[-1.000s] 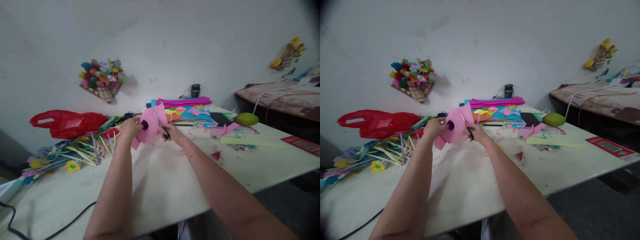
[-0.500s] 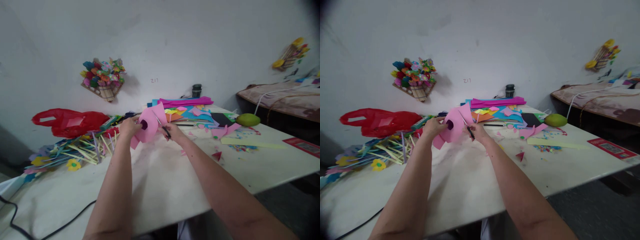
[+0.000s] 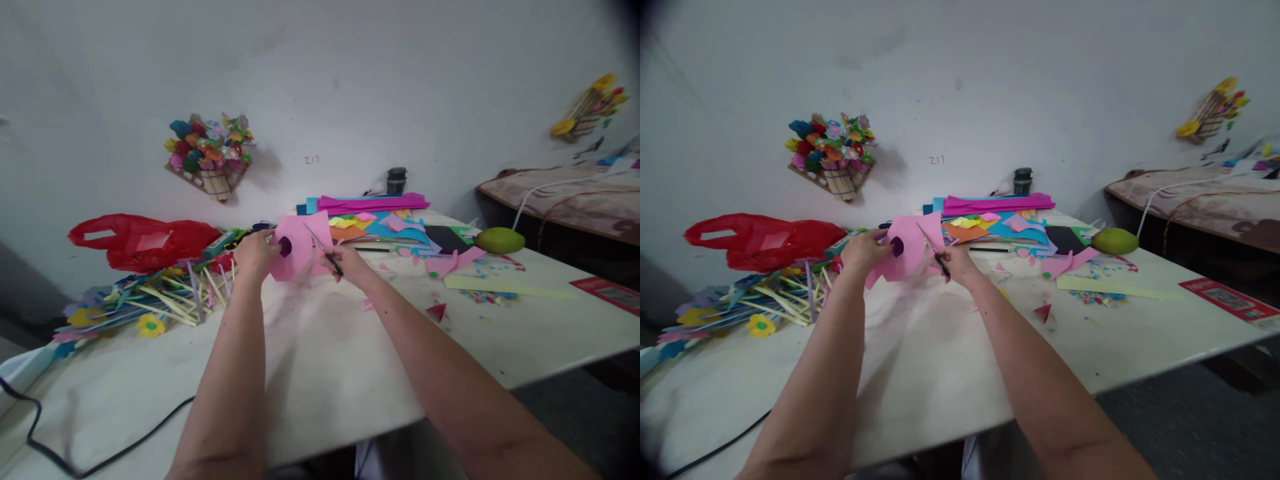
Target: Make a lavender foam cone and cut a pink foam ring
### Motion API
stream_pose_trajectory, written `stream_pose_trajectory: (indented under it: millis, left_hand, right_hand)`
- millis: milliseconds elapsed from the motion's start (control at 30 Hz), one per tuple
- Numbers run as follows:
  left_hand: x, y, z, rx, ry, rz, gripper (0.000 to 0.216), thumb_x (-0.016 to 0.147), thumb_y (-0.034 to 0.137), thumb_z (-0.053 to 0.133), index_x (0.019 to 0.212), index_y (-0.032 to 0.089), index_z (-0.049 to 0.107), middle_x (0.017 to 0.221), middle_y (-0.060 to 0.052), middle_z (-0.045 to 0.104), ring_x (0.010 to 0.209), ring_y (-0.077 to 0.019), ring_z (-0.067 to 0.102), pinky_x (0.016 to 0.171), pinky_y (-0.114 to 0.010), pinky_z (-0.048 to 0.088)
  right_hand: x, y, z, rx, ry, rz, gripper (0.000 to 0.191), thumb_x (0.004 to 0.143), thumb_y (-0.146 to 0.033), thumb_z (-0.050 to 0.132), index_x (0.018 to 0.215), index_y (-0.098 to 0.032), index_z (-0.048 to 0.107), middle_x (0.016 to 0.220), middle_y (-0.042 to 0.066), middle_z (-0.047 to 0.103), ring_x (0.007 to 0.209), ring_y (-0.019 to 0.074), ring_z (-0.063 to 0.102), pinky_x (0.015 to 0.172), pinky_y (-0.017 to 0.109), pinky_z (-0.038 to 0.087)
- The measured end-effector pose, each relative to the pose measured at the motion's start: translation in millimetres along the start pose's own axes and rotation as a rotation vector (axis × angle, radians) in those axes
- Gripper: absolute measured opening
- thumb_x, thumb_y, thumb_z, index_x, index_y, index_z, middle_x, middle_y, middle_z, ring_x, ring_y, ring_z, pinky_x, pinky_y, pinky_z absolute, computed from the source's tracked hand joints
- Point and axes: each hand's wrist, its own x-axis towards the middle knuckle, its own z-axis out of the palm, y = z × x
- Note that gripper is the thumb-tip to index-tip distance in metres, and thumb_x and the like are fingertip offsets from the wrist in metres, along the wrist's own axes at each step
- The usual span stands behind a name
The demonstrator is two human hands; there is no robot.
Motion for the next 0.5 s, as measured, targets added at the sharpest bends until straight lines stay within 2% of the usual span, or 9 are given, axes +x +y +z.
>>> stream_pose_trajectory:
  millis: [200, 367, 500]
  left_hand:
    - [2.0, -2.9, 1.7, 0.011, 0.050, -0.005, 0.046, 0.081, 0.043, 0.052, 0.124, 0.033, 0.063, 0.115, -0.008, 0.068, 0.108, -0.0310, 0.061, 0.086, -0.040, 0.047]
    - [1.2, -3.0, 1.3, 0.030, 0.070, 0.053, 0.044, 0.083, 0.040, 0.050, 0.124, 0.032, 0.063, 0.112, -0.009, 0.070, 0.108, -0.0299, 0.061, 0.089, -0.039, 0.045]
    - [-0.9, -0.8, 0.5, 0.050, 0.056, 0.115, 0.041, 0.085, 0.039, 0.049, 0.122, 0.030, 0.065, 0.111, -0.008, 0.070, 0.109, -0.0290, 0.061, 0.092, -0.038, 0.043]
  right_hand:
    - [-1.8, -2.8, 2.9, 0.013, 0.003, 0.032, 0.021, 0.061, -0.029, 0.072, 0.067, -0.017, 0.057, 0.043, -0.008, 0.049, 0.033, 0.0061, 0.041, 0.026, 0.018, 0.036]
    - [-6.5, -5.4, 2.4, -0.030, -0.039, 0.019, 0.030, 0.058, -0.032, 0.078, 0.064, -0.017, 0.052, 0.040, -0.009, 0.046, 0.030, 0.0061, 0.041, 0.028, 0.018, 0.037]
    - [-10.6, -9.2, 1.2, -0.040, -0.066, 0.007, 0.034, 0.062, -0.038, 0.076, 0.063, -0.018, 0.049, 0.041, -0.009, 0.047, 0.030, 0.0060, 0.043, 0.029, 0.018, 0.037]
